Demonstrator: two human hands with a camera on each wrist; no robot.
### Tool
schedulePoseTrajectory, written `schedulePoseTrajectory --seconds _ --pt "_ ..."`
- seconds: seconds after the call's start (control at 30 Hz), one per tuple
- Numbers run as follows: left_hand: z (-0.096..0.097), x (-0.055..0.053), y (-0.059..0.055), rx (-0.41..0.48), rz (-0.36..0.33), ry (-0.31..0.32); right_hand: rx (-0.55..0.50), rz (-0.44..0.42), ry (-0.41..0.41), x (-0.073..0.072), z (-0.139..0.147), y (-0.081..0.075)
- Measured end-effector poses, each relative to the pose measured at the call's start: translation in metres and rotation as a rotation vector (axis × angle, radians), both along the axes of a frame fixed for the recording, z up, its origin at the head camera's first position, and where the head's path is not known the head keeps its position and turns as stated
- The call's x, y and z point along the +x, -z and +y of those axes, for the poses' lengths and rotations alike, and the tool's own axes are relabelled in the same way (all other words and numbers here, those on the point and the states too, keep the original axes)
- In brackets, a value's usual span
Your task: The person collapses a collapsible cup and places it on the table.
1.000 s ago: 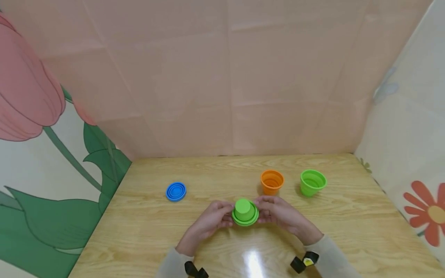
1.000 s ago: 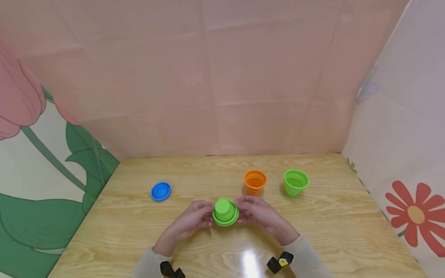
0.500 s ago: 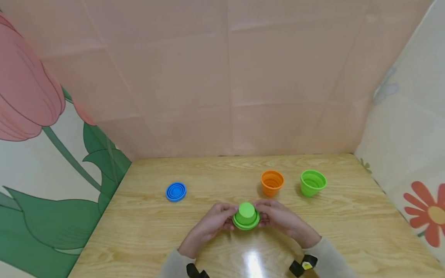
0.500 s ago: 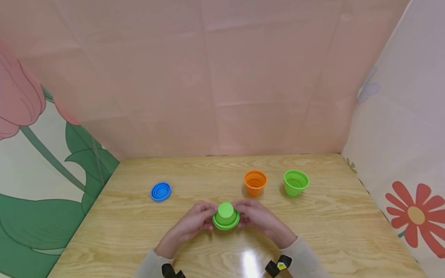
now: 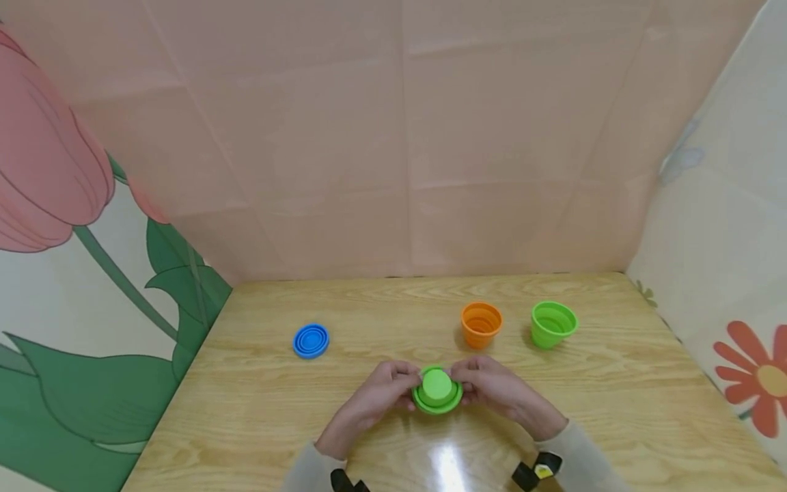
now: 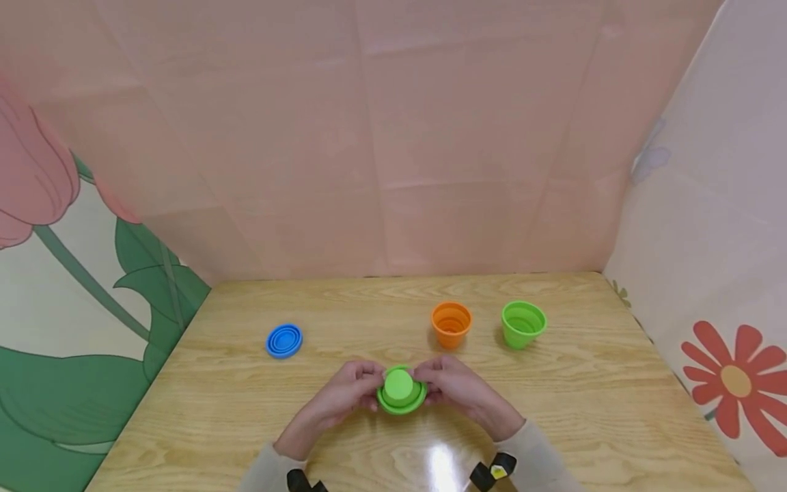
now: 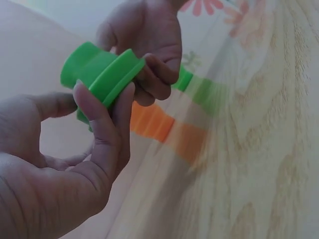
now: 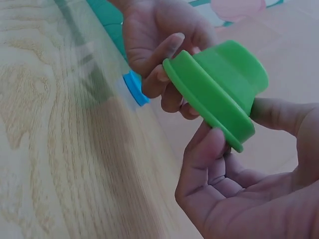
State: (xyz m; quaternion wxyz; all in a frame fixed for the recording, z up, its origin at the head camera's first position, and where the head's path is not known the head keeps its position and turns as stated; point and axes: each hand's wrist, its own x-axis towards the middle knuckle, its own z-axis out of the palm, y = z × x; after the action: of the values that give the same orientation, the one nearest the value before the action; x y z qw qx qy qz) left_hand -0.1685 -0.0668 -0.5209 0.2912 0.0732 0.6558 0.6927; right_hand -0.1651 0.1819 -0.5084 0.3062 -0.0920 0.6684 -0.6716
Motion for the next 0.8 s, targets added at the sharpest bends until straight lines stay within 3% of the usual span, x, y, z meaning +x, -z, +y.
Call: schedulePoseTrajectory --seconds 0.17,0.4,0.67,0.8 --pt "-0.0010 0.0012 -0.0027 0.023 -0.011 0.029 0.038 0.075 -0.009 0.0028 0.0004 -0.0022" --pt "-0.0005 0.0022 -0.0036 -0.019 -0.009 0.070 0.145 0.210 0.006 0.0047 -0.0003 0.0007" --pt "-0.0009 0.0030 -0.0028 -0.022 -0.002 0.040 0.146 0.230 0.007 0.0065 -0.0038 0.0016" --pt "-0.0037 0.0016 -0.0025 0.022 -0.017 0.045 0.154 0.253 0.037 0.0051 -0.0016 -0.0003"
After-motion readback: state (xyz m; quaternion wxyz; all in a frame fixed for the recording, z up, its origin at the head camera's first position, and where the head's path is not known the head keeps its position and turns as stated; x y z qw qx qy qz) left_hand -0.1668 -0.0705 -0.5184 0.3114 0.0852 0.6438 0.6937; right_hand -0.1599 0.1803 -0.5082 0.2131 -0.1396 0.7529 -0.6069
